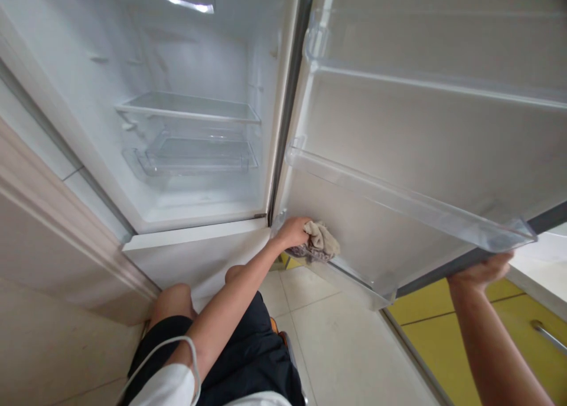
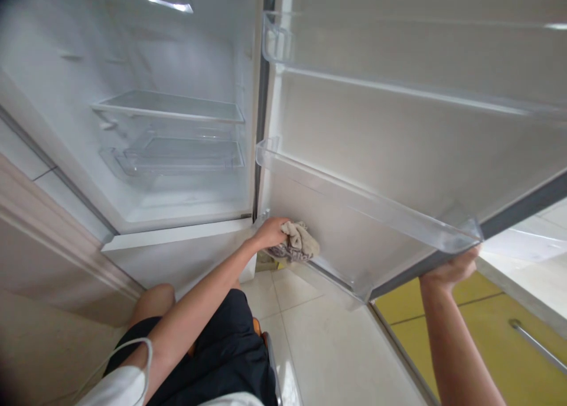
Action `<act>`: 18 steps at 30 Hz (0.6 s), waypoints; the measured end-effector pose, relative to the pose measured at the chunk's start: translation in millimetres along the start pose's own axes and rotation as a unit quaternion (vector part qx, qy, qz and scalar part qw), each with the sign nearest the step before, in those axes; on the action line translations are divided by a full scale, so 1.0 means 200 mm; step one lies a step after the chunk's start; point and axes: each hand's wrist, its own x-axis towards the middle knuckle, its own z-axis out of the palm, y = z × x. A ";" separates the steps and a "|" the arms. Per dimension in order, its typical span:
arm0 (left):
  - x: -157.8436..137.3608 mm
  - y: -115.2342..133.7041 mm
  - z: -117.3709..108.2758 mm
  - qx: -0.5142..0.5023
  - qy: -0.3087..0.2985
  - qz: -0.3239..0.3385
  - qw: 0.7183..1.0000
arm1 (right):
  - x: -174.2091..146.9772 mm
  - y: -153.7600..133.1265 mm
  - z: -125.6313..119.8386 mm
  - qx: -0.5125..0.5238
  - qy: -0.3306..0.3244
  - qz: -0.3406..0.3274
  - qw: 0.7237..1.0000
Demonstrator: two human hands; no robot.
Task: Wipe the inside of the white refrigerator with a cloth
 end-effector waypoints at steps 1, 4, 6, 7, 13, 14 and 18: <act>0.00 0.00 0.01 -0.040 0.030 -0.008 0.999 | 0.00 0.00 0.00 0.006 0.005 -0.014 1.000; 0.03 0.01 0.02 -0.152 0.152 -0.055 0.975 | -0.01 0.00 0.00 0.014 0.012 -0.038 0.999; 0.06 0.02 0.02 -0.209 0.241 -0.085 0.944 | -0.01 0.00 0.00 0.014 0.011 -0.040 0.999; 0.07 0.02 0.01 -0.228 0.281 -0.095 0.928 | -0.02 -0.01 0.01 0.014 0.009 -0.040 0.999; 0.10 0.09 -0.04 -0.343 0.525 -0.088 0.774 | -0.03 -0.04 0.02 0.007 0.005 -0.033 0.999; 0.11 0.11 -0.04 -0.343 0.541 -0.076 0.764 | -0.03 -0.04 0.02 0.006 0.008 -0.031 0.999; 0.20 0.24 0.01 -0.289 0.539 -0.008 0.791 | -0.04 -0.03 0.01 0.002 0.013 -0.024 1.000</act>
